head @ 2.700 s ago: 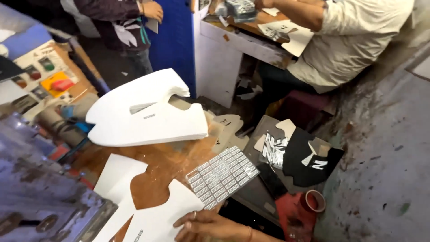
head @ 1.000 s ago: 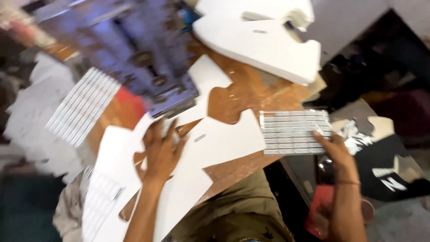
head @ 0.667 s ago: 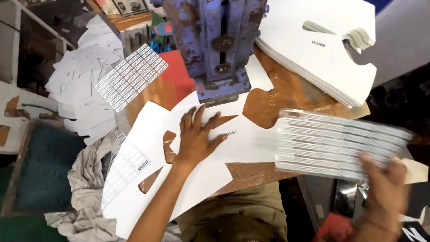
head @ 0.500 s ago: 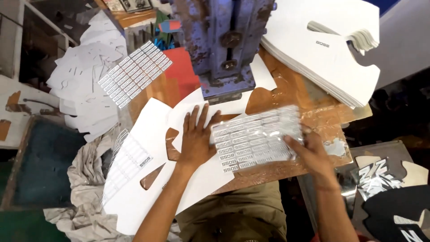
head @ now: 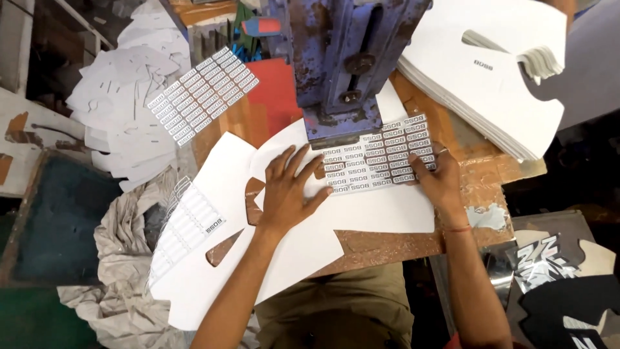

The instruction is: Applying adhesive labels onto shoe-shaped components and pressing them using a manual stamping machine.

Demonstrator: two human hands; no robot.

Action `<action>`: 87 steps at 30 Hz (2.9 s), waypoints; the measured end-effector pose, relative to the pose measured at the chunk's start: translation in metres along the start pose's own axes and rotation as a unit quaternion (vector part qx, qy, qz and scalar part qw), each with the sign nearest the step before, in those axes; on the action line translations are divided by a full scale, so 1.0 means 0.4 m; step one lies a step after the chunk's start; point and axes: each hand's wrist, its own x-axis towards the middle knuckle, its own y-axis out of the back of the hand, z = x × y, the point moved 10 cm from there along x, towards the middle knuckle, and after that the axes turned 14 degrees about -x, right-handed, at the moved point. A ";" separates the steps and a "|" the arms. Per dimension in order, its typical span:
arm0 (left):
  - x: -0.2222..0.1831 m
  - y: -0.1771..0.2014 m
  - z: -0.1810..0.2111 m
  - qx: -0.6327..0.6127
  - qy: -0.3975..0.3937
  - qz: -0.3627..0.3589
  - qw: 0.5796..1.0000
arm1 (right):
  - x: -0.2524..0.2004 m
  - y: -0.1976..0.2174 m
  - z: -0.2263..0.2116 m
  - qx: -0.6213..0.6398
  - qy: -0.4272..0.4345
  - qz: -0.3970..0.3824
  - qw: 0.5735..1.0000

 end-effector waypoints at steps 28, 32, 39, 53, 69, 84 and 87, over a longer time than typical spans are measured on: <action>-0.005 -0.010 0.010 0.037 -0.005 -0.010 0.999 | -0.004 0.022 0.040 -0.026 0.024 0.041 0.999; -0.003 -0.013 0.010 0.036 -0.004 -0.014 0.999 | -0.001 0.019 0.057 -0.014 0.017 0.035 0.999; -0.003 -0.014 0.006 0.040 -0.003 -0.013 0.999 | 0.004 0.012 0.048 0.007 0.029 0.018 0.999; -0.002 -0.012 0.003 0.035 0.006 -0.012 0.999 | 0.005 0.011 0.045 -0.004 0.024 0.022 0.999; -0.001 -0.007 0.007 0.030 0.002 -0.010 0.999 | 0.005 0.006 0.047 0.027 0.017 0.013 0.999; -0.065 0.176 -0.054 0.007 -0.004 0.016 1.000 | -0.163 0.090 0.019 -0.127 0.077 0.087 0.985; -0.118 0.334 -0.210 -0.004 0.089 0.039 0.995 | -0.220 0.102 0.111 -0.209 0.089 0.135 0.964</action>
